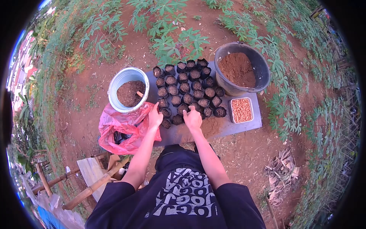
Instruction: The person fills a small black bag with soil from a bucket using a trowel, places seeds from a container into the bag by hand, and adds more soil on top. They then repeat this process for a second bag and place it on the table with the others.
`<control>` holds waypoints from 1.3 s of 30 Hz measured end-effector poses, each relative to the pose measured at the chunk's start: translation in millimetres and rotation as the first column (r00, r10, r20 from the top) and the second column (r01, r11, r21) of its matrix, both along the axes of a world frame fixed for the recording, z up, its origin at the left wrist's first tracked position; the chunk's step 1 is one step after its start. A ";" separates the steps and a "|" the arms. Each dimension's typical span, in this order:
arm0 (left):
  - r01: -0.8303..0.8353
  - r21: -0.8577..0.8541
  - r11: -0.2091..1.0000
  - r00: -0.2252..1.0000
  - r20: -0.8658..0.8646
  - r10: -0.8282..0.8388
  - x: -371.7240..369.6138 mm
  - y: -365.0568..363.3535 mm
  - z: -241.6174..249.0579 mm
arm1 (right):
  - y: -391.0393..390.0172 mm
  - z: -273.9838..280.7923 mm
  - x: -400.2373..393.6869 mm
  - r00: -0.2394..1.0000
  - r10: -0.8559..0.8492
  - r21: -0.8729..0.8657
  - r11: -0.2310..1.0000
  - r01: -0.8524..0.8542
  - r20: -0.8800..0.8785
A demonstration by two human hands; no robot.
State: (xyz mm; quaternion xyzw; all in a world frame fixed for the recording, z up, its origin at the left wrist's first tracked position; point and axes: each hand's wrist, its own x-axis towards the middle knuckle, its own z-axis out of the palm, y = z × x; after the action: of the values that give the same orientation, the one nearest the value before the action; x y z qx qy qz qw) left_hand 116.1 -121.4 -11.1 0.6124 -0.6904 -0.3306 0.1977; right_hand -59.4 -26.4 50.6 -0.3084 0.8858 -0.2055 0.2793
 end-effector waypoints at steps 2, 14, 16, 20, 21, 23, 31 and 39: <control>0.007 -0.160 0.987 0.997 0.080 0.006 -16.6 6.0 27.1 | -8.2 -9.4 -7.7 0.997 0.057 0.055 0.997 -0.055 -0.044; 0.330 0.065 0.942 0.849 0.417 -0.326 -66.2 14.1 26.6 | -9.4 -36.6 -7.5 0.983 0.130 -0.124 0.982 -0.146 -0.127; 0.297 0.053 0.953 0.856 0.428 -0.290 -63.1 14.9 20.8 | -9.0 -31.9 -4.9 0.984 0.151 -0.157 0.974 -0.165 -0.098; 0.232 0.079 0.969 0.871 0.426 -0.243 -54.5 13.2 37.5 | -16.9 -23.9 -1.2 0.982 0.173 -0.177 0.967 -0.183 -0.069; 0.237 0.045 0.970 0.864 0.447 -0.232 -52.0 13.7 37.1 | -18.7 -25.9 -0.7 0.981 0.185 -0.166 0.967 -0.192 -0.060; 0.251 -0.020 0.968 0.848 0.487 -0.210 -48.0 16.9 36.0 | -20.4 -29.8 -0.3 0.978 0.206 -0.141 0.968 -0.210 -0.043; 0.173 0.034 0.984 0.832 0.529 -0.165 -51.0 21.3 48.1 | -19.7 -31.9 -7.0 0.970 0.242 -0.163 0.958 -0.234 0.030; 0.026 0.085 0.996 0.969 0.243 -0.046 -22.8 34.9 64.3 | 9.2 -8.1 -7.5 0.994 0.095 -0.235 0.969 -0.079 0.062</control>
State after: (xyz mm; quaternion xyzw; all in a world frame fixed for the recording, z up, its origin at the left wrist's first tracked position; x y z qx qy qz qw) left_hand 93.3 -86.5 53.2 0.6432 -0.7067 -0.2837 0.0798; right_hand -66.9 -17.2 42.5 -0.3698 0.8307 -0.3061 0.2820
